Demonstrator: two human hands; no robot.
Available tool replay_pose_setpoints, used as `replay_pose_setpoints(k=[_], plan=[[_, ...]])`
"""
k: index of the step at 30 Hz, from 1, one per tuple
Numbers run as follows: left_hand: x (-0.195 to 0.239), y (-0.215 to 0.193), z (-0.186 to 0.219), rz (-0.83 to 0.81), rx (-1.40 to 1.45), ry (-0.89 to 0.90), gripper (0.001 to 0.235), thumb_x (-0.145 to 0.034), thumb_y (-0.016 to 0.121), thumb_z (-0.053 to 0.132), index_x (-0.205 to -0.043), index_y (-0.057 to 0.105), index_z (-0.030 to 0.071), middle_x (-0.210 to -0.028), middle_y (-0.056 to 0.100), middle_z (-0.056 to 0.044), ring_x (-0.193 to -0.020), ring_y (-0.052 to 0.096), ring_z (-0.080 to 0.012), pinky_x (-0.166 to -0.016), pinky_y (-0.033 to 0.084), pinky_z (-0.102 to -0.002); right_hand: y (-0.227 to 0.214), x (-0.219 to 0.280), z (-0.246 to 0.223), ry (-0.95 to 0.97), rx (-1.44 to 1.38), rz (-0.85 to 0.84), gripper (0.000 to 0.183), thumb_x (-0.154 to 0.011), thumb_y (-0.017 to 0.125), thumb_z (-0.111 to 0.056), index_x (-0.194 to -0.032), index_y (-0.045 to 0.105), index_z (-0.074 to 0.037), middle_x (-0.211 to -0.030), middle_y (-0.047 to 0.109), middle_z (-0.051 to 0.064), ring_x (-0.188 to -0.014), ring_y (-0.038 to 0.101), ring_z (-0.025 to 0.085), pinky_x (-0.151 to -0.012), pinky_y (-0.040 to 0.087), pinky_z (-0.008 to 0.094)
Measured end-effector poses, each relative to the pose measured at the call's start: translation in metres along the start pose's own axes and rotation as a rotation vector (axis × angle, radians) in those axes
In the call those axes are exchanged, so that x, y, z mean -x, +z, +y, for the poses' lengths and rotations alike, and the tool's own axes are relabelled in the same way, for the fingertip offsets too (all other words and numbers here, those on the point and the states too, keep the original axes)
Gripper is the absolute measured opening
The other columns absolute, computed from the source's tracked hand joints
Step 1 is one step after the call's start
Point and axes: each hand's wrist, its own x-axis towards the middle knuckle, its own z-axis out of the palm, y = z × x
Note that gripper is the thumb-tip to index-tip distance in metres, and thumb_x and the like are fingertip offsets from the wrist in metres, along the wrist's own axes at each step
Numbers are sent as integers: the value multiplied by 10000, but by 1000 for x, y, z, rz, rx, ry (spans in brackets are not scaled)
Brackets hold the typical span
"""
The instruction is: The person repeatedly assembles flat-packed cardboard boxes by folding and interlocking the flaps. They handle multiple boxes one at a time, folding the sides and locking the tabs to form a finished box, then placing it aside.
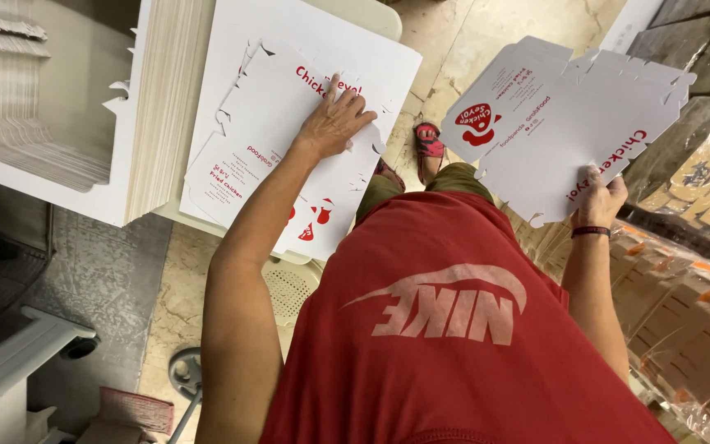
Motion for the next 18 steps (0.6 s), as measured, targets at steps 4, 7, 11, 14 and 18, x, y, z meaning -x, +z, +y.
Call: replay_pose_setpoints(k=[4,7,11,14,18], plan=[[4,2,0,88,2,19,618,-654,879,327,-1204,638,182,-1075,572,-87,-1052,556,-312,-1197,205,-687,-1,2,9,-70,-43,13,622,-1022,774,-49,-795,230,-251,-837,360,-62,-776,413,80,-724,425,225],[7,2,-3,189,-1,49,569,-659,907,328,-1130,635,164,-1043,557,-79,-1035,562,-293,-1208,226,-667,2,2,8,-83,-74,11,643,-1029,786,-34,-783,232,-250,-822,359,-63,-763,408,75,-723,424,222],[17,-9,4,316,78,68,363,-773,548,-165,-1029,586,89,-1064,484,-89,-1016,528,-306,-1213,266,-680,1,0,14,-82,-142,4,622,-1041,786,-23,-794,256,-234,-821,417,-49,-758,464,72,-697,462,224],[19,-10,8,196,90,30,219,-913,582,-56,-995,597,146,-819,644,-6,-849,600,-234,-1231,245,-619,-2,-5,12,-139,-103,2,500,-1016,764,-71,-811,343,-246,-919,546,-25,-865,581,100,-840,542,231],[47,-85,4,182,318,-66,318,-798,639,-144,-946,642,137,-764,650,32,-793,580,-247,-1204,272,-655,-35,1,-30,-303,236,-47,118,-1082,730,-201,-1025,631,-174,-1021,660,16,-888,611,149,-773,555,335]])
